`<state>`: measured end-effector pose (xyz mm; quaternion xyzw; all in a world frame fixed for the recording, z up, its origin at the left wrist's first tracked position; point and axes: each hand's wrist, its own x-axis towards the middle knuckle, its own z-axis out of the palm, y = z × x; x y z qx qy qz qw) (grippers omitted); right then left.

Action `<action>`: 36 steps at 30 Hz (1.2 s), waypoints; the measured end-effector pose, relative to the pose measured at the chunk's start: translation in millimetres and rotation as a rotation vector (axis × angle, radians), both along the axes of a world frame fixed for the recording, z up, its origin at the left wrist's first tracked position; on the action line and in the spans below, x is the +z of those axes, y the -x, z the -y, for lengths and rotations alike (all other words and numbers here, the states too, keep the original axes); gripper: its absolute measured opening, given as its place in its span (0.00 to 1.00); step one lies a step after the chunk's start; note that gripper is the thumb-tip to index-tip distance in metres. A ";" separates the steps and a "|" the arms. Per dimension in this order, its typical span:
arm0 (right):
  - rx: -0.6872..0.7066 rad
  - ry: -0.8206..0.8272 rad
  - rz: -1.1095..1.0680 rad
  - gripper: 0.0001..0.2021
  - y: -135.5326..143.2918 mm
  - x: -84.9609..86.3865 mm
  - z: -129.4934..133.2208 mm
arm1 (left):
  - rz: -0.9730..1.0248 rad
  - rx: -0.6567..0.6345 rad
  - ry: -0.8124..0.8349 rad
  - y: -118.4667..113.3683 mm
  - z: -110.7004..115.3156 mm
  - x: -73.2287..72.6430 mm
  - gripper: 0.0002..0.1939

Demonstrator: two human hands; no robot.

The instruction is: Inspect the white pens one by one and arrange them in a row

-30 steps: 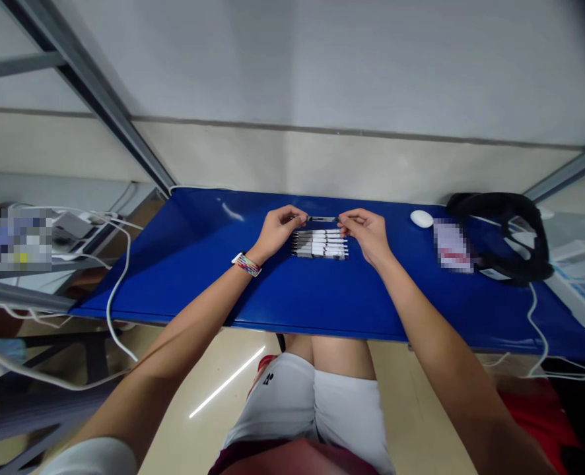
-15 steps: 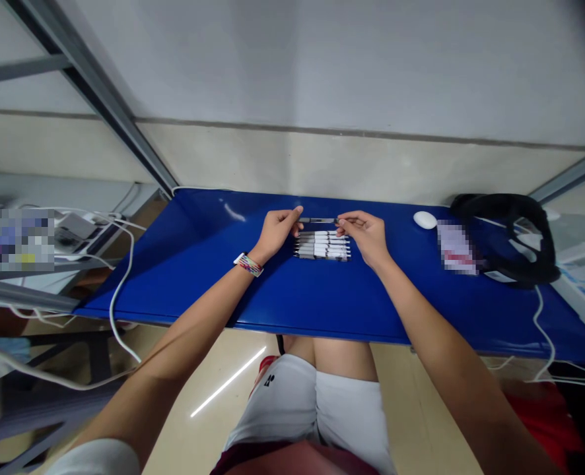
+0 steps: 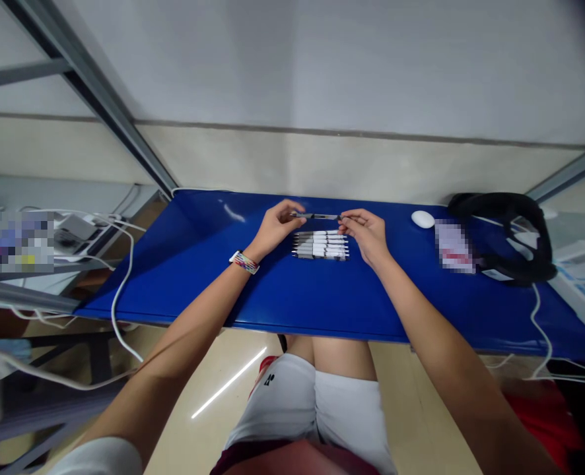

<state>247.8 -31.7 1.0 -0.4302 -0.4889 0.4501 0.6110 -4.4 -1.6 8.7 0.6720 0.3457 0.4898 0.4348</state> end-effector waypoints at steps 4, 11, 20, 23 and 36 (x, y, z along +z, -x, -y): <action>0.018 0.003 -0.025 0.11 -1.3 -1.1 -1.0 | -0.058 0.059 -0.015 1.2 -0.4 -0.2 0.18; 0.012 0.019 -0.032 0.10 -2.0 -3.1 -1.7 | -0.078 0.083 -0.002 1.9 -0.8 -0.6 0.21; 0.013 0.043 -0.065 0.10 -3.2 -2.4 -3.1 | -0.203 0.155 0.010 6.3 -2.7 -0.1 0.32; 0.026 0.075 -0.130 0.08 -4.8 -0.5 -3.7 | -0.125 0.164 -0.008 7.7 -6.4 -3.6 0.18; -0.052 0.195 -0.359 0.05 -16.5 2.2 -10.9 | 0.060 0.150 0.028 12.1 -14.9 -12.3 0.14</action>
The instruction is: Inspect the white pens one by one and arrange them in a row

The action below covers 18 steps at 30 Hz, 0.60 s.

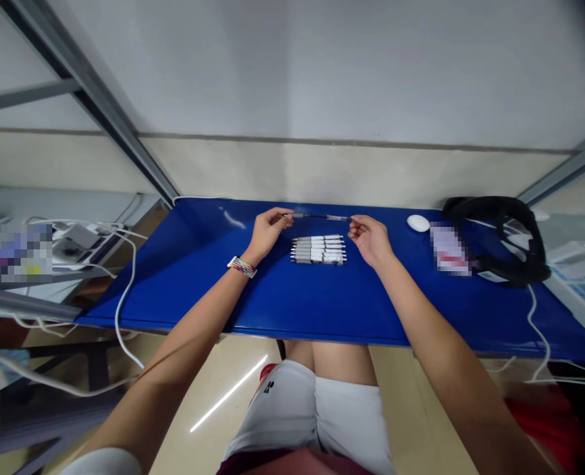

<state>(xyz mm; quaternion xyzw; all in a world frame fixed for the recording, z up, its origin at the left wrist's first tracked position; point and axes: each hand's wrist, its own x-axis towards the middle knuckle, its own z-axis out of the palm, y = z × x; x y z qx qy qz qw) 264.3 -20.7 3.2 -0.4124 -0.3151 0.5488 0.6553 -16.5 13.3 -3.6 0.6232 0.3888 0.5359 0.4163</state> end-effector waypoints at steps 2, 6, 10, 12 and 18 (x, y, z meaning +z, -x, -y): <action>-0.006 0.001 -0.012 0.06 -0.6 -0.5 -1.1 | 0.004 0.009 0.000 0.1 -1.0 -0.7 0.13; -0.014 0.023 -0.025 0.07 -2.6 -1.6 -3.3 | 0.021 0.018 0.003 -1.2 -1.7 0.1 0.12; -0.012 0.041 -0.056 0.07 -5.0 -2.6 -4.8 | 0.023 0.006 0.009 -2.6 0.2 3.0 0.12; -0.010 0.043 -0.074 0.07 -5.6 -2.9 -4.9 | 0.019 0.005 0.006 -2.8 1.2 4.1 0.13; -0.020 0.042 -0.034 0.10 -6.1 -3.7 -5.4 | -0.029 0.009 0.006 -2.4 2.3 4.9 0.15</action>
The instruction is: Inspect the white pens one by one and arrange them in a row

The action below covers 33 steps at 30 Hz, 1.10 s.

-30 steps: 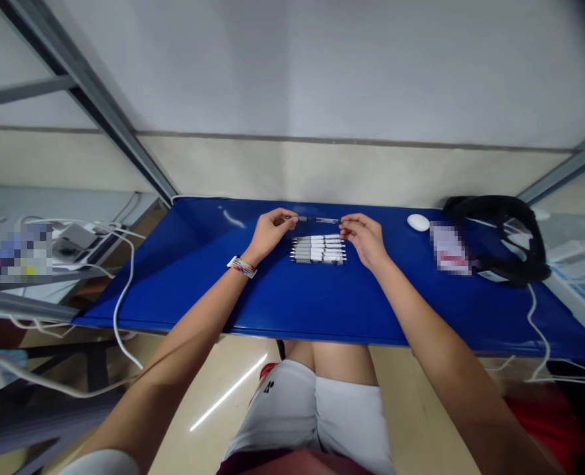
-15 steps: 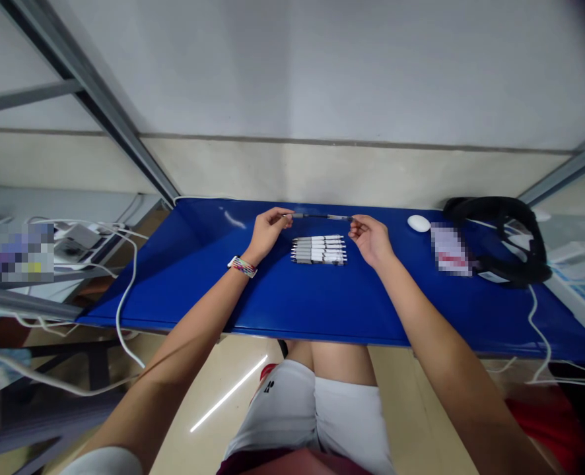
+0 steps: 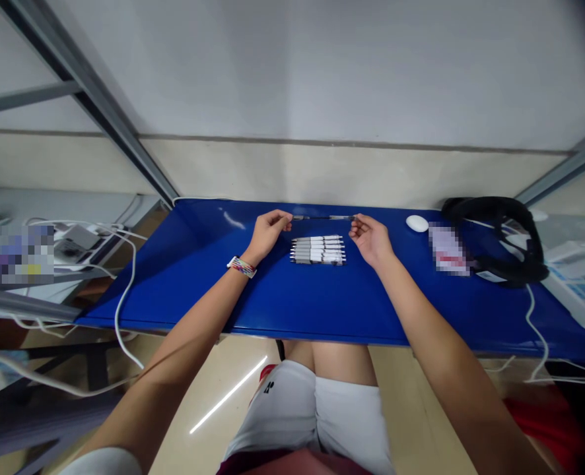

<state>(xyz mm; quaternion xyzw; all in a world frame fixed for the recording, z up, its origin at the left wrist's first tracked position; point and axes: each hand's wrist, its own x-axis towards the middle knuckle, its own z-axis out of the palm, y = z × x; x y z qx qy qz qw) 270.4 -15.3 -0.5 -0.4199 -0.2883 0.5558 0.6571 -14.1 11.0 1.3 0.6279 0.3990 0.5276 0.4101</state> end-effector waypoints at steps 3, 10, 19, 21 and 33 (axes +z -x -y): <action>-0.007 -0.018 0.032 0.12 -0.5 -1.3 -0.5 | -0.004 0.004 0.000 0.1 -0.8 -1.2 0.17; -0.003 -0.021 -0.008 0.10 -1.0 -0.4 -0.5 | -0.006 0.005 -0.008 -0.6 0.6 0.9 0.20; 0.119 -0.086 0.110 0.09 17.5 4.5 12.5 | -0.104 -0.058 -0.035 -8.1 11.6 5.5 0.21; 0.163 -0.101 0.144 0.10 21.6 3.3 14.8 | -0.141 -0.068 -0.036 -9.2 13.9 5.2 0.24; 0.149 -0.095 0.142 0.10 22.0 1.4 12.6 | -0.029 -0.144 -0.057 -8.2 10.4 2.1 0.14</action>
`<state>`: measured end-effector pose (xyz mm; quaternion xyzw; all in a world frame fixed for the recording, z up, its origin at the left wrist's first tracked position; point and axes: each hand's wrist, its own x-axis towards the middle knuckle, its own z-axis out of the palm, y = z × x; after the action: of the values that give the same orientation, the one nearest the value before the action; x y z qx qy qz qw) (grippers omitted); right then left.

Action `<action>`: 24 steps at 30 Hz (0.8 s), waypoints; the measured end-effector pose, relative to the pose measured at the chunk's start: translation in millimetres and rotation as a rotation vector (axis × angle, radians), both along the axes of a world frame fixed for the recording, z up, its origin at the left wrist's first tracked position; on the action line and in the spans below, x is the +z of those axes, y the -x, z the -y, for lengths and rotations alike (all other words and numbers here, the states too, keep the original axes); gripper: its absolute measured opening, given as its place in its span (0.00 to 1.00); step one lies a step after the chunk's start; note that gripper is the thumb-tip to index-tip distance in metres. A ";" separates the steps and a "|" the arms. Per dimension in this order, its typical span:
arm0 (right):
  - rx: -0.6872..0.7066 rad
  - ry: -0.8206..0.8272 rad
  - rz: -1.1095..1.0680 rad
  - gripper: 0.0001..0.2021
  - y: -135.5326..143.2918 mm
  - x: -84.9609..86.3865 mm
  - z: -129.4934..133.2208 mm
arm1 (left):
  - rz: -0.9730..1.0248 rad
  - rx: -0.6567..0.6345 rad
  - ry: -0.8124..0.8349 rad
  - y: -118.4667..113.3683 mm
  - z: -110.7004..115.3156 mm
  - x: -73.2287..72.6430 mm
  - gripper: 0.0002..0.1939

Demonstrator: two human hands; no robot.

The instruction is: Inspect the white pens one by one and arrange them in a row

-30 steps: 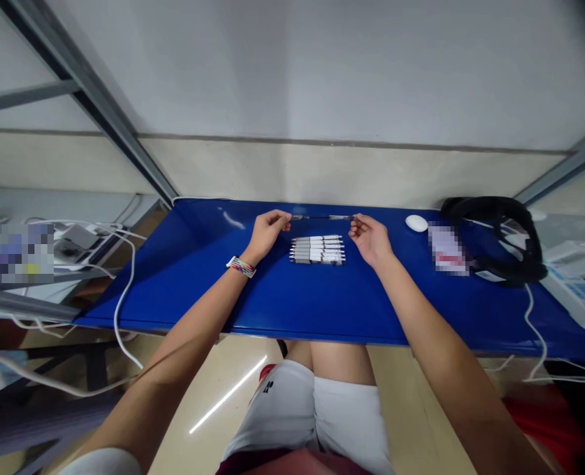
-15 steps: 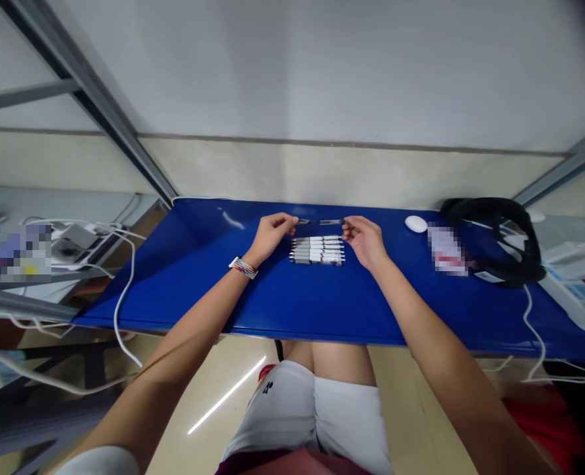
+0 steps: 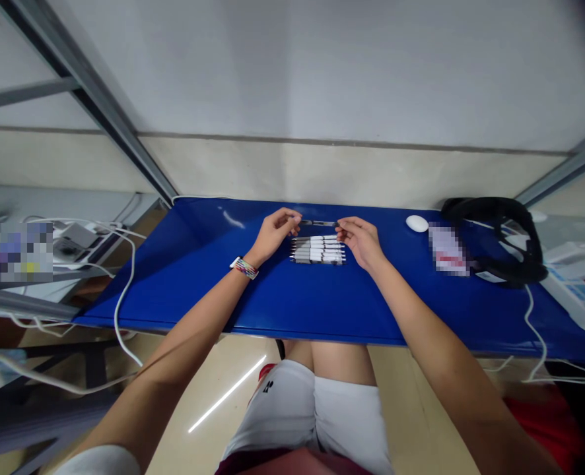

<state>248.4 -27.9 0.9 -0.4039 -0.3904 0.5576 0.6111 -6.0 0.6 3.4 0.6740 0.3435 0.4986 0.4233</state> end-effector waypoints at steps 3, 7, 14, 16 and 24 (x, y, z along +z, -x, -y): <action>0.001 -0.001 -0.017 0.09 0.3 -0.2 -0.1 | 0.001 -0.029 -0.028 0.7 -1.3 -2.0 0.18; 0.010 -0.003 -0.013 0.09 0.3 -1.7 -0.6 | -0.031 -0.021 -0.041 1.5 -0.8 -1.0 0.17; 0.001 -0.005 0.028 0.09 0.5 -3.2 -0.9 | -0.076 -0.005 -0.049 1.9 0.4 2.3 0.19; 0.000 -0.010 0.034 0.09 0.8 -3.1 -0.5 | -0.074 -0.003 -0.007 1.6 -0.1 1.3 0.15; 0.002 0.042 0.008 0.09 0.2 -3.2 -0.3 | -0.028 0.049 -0.021 0.7 -1.9 -2.7 0.15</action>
<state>248.1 -27.6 -2.3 -0.4183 -0.3816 0.5647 0.6004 -6.7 2.5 0.7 0.6768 0.3605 0.5028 0.3989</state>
